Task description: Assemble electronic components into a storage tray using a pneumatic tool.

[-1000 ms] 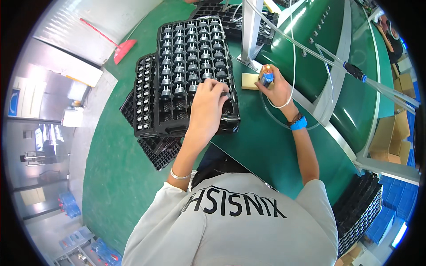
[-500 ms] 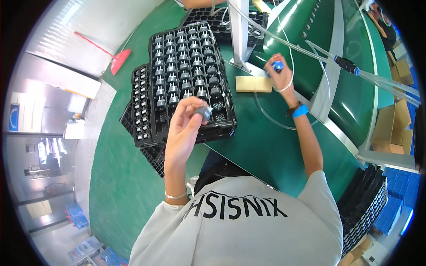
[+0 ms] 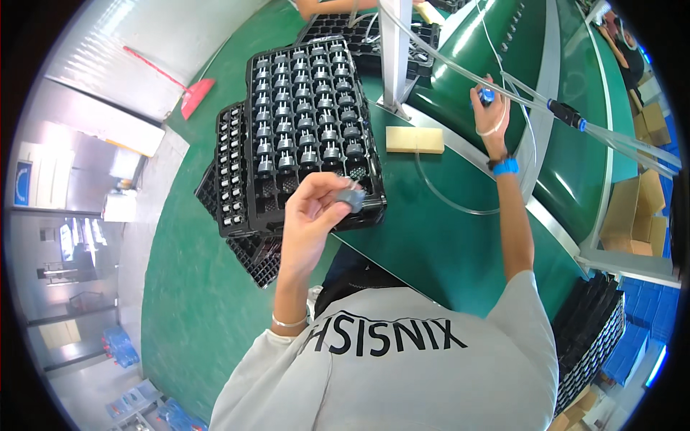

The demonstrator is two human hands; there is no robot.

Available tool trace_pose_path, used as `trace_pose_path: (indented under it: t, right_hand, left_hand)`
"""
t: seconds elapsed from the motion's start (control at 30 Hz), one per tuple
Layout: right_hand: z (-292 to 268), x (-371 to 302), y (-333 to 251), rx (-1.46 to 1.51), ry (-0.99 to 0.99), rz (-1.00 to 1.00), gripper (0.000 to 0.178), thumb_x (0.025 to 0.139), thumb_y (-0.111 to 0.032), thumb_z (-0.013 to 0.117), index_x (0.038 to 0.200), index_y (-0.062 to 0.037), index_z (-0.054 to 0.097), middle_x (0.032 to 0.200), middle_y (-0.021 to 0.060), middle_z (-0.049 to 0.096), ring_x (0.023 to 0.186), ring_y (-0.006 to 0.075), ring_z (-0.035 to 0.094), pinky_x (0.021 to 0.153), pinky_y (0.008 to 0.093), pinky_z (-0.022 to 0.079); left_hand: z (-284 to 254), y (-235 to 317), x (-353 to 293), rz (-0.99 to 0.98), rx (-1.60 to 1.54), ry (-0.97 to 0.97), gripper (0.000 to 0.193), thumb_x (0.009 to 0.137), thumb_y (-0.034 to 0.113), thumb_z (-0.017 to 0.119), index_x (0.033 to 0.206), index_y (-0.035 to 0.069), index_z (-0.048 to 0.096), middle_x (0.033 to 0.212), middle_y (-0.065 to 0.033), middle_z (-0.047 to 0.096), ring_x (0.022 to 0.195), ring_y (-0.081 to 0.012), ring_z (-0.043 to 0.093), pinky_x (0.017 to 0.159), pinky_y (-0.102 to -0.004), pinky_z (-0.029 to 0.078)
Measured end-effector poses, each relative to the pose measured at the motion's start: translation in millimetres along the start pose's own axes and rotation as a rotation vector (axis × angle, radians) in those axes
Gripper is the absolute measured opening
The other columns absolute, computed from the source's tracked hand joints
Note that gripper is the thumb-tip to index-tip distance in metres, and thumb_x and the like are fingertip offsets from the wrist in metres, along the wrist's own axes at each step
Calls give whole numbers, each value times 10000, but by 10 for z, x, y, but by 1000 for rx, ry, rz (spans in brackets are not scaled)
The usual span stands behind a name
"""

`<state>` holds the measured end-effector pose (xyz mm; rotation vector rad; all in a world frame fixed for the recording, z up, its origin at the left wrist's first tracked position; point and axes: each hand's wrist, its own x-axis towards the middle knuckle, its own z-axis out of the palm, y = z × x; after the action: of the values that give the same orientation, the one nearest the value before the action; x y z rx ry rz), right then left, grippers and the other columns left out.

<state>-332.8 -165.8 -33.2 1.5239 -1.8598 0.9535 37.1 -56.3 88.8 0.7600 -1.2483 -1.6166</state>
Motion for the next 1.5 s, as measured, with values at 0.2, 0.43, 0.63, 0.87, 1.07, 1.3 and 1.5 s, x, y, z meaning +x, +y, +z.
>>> trace_pose_path:
  t: [0.2, 0.43, 0.63, 0.87, 1.07, 1.3, 1.5]
  right_hand:
    - [-1250, -83, -1402, 1918, -657, 1048, 327, 825, -335, 548, 996, -60, 502, 939, 85, 556, 828, 148, 550, 726, 261, 449]
    - [-1632, -150, -1600, 1907, -1032, 946, 422, 842, -354, 476, 1069, 0, 500, 993, 91, 563, 880, 148, 563, 770, 268, 462]
    - [-1690, -303, -1632, 1870, -980, 924, 391, 882, -316, 459, 1112, 0, 463, 1008, 83, 555, 912, 138, 551, 797, 264, 458]
    - [-662, -398, -805, 1261, -558, 506, 349, 829, -162, 585, 1096, 40, 489, 961, 52, 565, 843, 116, 541, 762, 231, 440]
    - [-568, -368, -1058, 804, -572, 277, 390, 769, -178, 641, 1085, 3, 500, 780, 70, 577, 652, 128, 527, 609, 280, 445]
    - [-569, -395, -1069, 777, -523, 170, 568, 698, -224, 733, 1146, -24, 446, 963, 140, 568, 856, 253, 580, 775, 321, 456]
    - [-532, -399, -1027, 833, -555, 143, 690, 623, -224, 797, 1159, -17, 414, 1062, 144, 522, 963, 260, 542, 848, 326, 433]
  left_hand:
    - [234, -147, 166, 176, 7, -93, 247, 714, -117, 624, 945, -46, 567, 999, -97, 506, 889, -162, 577, 798, -256, 486]
    - [320, -122, 120, 127, 42, -162, 253, 663, -109, 669, 894, -48, 586, 947, -93, 493, 879, -166, 531, 789, -283, 482]
    - [380, -264, -5, 236, 162, -75, 311, 661, -108, 672, 942, -21, 571, 969, -85, 510, 885, -160, 538, 792, -276, 476]
    - [176, -72, 375, 424, 1142, 117, 306, 682, 24, 673, 970, 61, 575, 956, -80, 540, 884, -261, 514, 769, -343, 430]
    - [71, -239, 603, 419, 1398, 67, 225, 723, 3, 604, 943, 47, 579, 955, -75, 528, 903, -259, 498, 791, -359, 432]
    - [111, -210, 615, 430, 1298, 91, 178, 766, -33, 546, 938, 10, 528, 965, -105, 529, 911, -268, 508, 760, -337, 445]
    - [145, -3, 456, 83, 533, 35, 165, 852, -32, 469, 1009, 10, 497, 1060, -101, 545, 972, -169, 542, 847, -273, 413]
